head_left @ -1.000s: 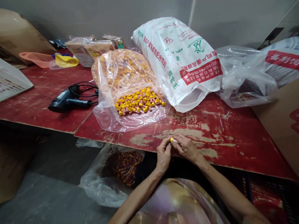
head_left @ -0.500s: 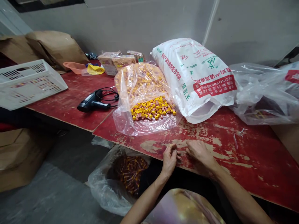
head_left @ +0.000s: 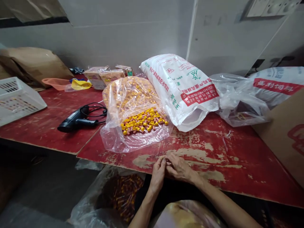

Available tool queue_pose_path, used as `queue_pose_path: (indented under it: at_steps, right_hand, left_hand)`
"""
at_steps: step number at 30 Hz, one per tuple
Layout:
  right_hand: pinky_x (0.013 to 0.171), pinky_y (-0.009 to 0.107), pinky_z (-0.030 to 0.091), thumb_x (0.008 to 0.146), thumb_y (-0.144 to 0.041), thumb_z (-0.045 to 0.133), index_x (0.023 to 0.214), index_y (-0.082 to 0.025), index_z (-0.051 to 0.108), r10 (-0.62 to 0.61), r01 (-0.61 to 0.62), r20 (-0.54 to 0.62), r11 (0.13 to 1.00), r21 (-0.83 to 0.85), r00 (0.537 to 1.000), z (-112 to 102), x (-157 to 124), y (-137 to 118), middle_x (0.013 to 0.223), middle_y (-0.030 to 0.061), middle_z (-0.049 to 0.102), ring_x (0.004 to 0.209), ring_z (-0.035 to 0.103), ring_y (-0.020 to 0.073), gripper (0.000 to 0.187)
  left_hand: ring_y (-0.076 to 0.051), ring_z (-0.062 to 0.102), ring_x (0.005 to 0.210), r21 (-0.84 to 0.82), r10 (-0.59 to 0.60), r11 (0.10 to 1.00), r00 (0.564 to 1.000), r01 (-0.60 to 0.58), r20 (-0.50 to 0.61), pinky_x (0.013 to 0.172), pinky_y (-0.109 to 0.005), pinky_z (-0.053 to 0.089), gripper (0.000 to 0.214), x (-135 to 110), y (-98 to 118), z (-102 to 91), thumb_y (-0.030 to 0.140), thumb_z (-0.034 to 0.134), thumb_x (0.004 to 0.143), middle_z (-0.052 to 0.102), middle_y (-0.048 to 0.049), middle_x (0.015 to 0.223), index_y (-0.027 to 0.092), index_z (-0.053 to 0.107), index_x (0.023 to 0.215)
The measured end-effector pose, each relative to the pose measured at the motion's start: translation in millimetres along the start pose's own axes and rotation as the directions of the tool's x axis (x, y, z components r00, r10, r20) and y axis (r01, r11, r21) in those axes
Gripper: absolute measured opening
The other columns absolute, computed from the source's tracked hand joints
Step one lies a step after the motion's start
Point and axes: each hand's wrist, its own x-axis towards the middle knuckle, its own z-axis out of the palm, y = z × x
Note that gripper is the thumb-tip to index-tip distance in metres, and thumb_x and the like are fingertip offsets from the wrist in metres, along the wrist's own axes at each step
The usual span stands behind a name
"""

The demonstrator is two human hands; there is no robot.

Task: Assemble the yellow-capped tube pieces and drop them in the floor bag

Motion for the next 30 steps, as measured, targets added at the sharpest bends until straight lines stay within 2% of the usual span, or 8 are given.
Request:
queue_pose_path:
  at_steps: [4,9,13,18,21,23,27,30]
  right_hand:
    - [0.071,0.025,0.045,0.092,-0.027,0.042,0.099,-0.019,0.061,0.068,-0.054,-0.162,0.995,0.088,0.984,-23,13,27,0.091,0.0048,0.062,0.080,0.057,0.0150,0.022]
    - [0.085,0.034,0.042,0.089,-0.021,0.038,0.098,-0.014,0.064,0.361,-0.526,-0.531,0.827,-0.197,0.767,-92,61,116,0.101,0.0132,0.061,0.096,0.053,0.0234,0.029]
    - [0.090,0.042,0.037,0.083,-0.015,0.044,0.112,-0.005,0.061,0.442,-0.623,-0.527,0.747,-0.232,0.726,-129,111,173,0.117,0.0235,0.054,0.108,0.047,0.0320,0.035]
    - [0.094,0.048,0.033,0.081,-0.014,0.053,0.124,-0.001,0.055,0.500,-0.639,-0.441,0.724,-0.259,0.745,-138,146,206,0.127,0.0292,0.049,0.118,0.043,0.0379,0.045]
    - [0.100,0.048,0.027,0.083,-0.016,0.051,0.128,-0.004,0.053,0.490,-0.629,-0.436,0.729,-0.270,0.755,-137,152,215,0.133,0.0265,0.046,0.126,0.037,0.0366,0.046]
    - [0.100,0.047,0.028,0.086,-0.018,0.048,0.130,-0.004,0.051,0.496,-0.635,-0.439,0.725,-0.265,0.749,-137,153,220,0.135,0.0254,0.044,0.127,0.037,0.0357,0.047]
    - [0.091,0.044,0.037,0.082,-0.028,0.055,0.129,-0.005,0.052,0.537,-0.651,-0.403,0.720,-0.238,0.741,-138,150,224,0.128,0.0254,0.051,0.117,0.048,0.0357,0.052]
    - [0.082,0.042,0.042,0.077,-0.032,0.058,0.119,-0.007,0.058,0.546,-0.654,-0.393,0.720,-0.231,0.740,-132,132,213,0.111,0.0223,0.060,0.101,0.057,0.0325,0.049]
  left_hand:
    - [-0.010,0.055,0.050,0.012,-0.021,1.000,0.975,0.024,-0.220,0.045,-0.019,0.042,0.054,-21,16,-36.3,0.050,0.072,0.066,0.066,-0.0010,0.073,0.017,0.056,0.105]
    - [-0.013,0.054,0.045,0.130,-0.010,0.986,0.820,0.102,-0.572,0.044,-0.023,0.044,0.049,-56,12,-113.0,0.054,0.069,0.063,0.060,0.0035,0.059,0.019,0.058,0.095]
    - [-0.022,0.062,0.055,0.299,0.013,0.913,0.712,0.278,-0.702,0.050,-0.029,0.048,0.039,-62,-19,-172.6,0.051,0.063,0.063,0.065,-0.0019,0.062,0.018,0.061,0.083]
    - [-0.027,0.068,0.079,0.561,0.119,0.638,0.652,0.528,-0.749,0.070,-0.032,0.050,0.016,-56,-47,-215.7,0.032,0.052,0.070,0.070,-0.0065,0.074,0.020,0.062,0.073]
    - [-0.028,0.066,0.084,0.676,0.253,0.497,0.655,0.543,-0.712,0.076,-0.035,0.049,0.019,-50,-37,-210.9,0.028,0.049,0.073,0.070,-0.0114,0.083,0.018,0.064,0.077]
    - [-0.027,0.065,0.085,0.773,0.439,0.463,0.646,0.433,-0.625,0.078,-0.036,0.049,0.023,-42,-17,-191.0,0.029,0.047,0.077,0.068,-0.0126,0.088,0.017,0.065,0.083]
    - [-0.021,0.063,0.084,0.923,0.727,0.384,0.607,0.029,-0.321,0.080,-0.033,0.048,0.023,1,32,-124.3,0.033,0.045,0.086,0.065,-0.0073,0.088,0.020,0.063,0.092]
    - [-0.018,0.061,0.077,0.936,0.710,0.329,0.686,-0.125,-0.158,0.072,-0.029,0.048,0.018,58,58,-74.6,0.027,0.046,0.088,0.065,-0.0061,0.085,0.019,0.061,0.094]
